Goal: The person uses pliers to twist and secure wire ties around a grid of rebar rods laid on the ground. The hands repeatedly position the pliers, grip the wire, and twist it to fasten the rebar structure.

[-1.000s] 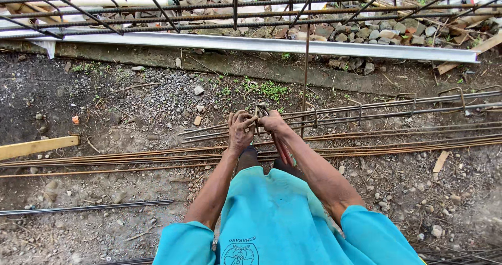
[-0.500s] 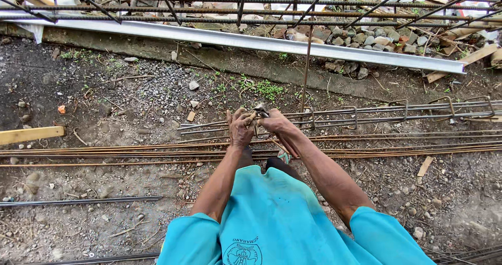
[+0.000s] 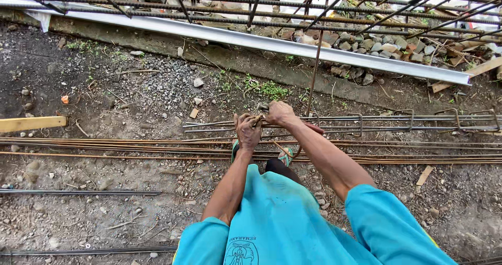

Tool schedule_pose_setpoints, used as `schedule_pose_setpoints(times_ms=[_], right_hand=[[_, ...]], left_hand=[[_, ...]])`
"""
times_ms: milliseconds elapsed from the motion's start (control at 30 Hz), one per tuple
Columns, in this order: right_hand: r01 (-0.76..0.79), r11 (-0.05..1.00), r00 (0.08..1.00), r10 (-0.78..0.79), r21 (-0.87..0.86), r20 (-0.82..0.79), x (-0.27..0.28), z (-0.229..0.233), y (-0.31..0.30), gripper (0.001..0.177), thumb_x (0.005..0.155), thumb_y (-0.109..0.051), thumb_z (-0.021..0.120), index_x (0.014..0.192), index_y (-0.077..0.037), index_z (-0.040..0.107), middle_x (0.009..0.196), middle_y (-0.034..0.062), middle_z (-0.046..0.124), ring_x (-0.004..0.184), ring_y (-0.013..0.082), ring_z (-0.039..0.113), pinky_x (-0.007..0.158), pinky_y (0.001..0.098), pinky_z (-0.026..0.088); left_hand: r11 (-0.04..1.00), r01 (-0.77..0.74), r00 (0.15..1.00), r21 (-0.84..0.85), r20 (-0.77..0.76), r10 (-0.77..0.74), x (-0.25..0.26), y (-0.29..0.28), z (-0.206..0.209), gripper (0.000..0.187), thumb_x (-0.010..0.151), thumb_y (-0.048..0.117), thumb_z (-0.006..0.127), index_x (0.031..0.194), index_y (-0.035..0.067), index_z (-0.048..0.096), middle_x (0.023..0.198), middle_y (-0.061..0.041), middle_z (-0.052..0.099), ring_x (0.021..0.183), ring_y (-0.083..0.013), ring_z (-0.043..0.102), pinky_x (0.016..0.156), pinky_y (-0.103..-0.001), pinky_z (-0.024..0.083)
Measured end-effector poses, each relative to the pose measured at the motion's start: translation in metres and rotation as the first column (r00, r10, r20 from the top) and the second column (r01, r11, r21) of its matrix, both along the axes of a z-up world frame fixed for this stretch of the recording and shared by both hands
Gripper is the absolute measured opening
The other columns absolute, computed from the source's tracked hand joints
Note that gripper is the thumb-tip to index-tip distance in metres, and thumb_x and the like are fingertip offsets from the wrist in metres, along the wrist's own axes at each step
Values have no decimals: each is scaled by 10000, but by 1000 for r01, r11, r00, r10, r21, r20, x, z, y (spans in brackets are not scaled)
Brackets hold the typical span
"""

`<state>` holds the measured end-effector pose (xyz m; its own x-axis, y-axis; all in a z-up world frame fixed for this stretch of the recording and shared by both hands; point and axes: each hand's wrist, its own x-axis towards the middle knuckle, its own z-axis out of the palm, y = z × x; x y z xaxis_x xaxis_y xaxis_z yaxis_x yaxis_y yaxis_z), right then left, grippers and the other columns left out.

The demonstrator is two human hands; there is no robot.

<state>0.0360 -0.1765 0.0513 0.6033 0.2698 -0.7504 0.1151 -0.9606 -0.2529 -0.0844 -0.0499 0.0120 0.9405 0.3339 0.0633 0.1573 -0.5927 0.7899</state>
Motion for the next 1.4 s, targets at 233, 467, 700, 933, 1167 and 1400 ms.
schedule_pose_setpoints(times_ms=[233,467,700,933,1167,1400], right_hand=[[361,912,894,-279,194,-351,-31,63,6,233,956,-166,624,1048,46,651,683,69,551,606,226,595,559,378,528],[808,557,568,-654,191,-500,-2,59,-7,288,869,-304,673,925,-21,675,763,62,613,715,175,606,627,329,525],[665,740,649,-505,101,-569,20,124,-54,442,935,-149,623,1288,-32,384,954,187,563,724,258,607,650,450,580],[-71,996,990,77,54,-121,-22,121,-78,792,752,80,541,1488,-124,331,832,109,553,604,221,589,514,326,504],[-774,378,393,916,-508,83,-9,116,-50,459,898,-18,572,1312,-217,582,1188,117,616,1006,243,608,879,432,478],[-715,409,335,912,-567,236,-14,135,-19,314,971,-179,541,1254,-157,676,1332,154,608,1257,327,531,1118,657,273]], left_hand=[[998,19,1000,-65,-22,-21,3,9,-18,56,792,342,786,808,294,764,910,89,731,1045,-124,607,1133,-393,294],[991,97,984,-96,-138,-109,13,18,-15,79,793,364,802,864,352,769,960,110,720,1089,-116,598,1072,-360,336],[973,176,965,-148,-170,-200,22,29,59,166,887,432,770,833,276,752,830,27,694,832,-165,696,860,-342,462],[906,222,937,-360,-178,-300,30,43,48,214,955,287,712,790,153,734,658,-38,686,582,-175,615,666,-311,509],[883,100,902,-458,-333,-275,42,37,25,172,810,300,813,922,174,775,876,-116,753,925,-328,727,827,-436,542],[903,12,891,-429,-406,-205,46,31,35,155,763,319,788,875,212,793,830,-70,759,895,-281,731,786,-392,543]])
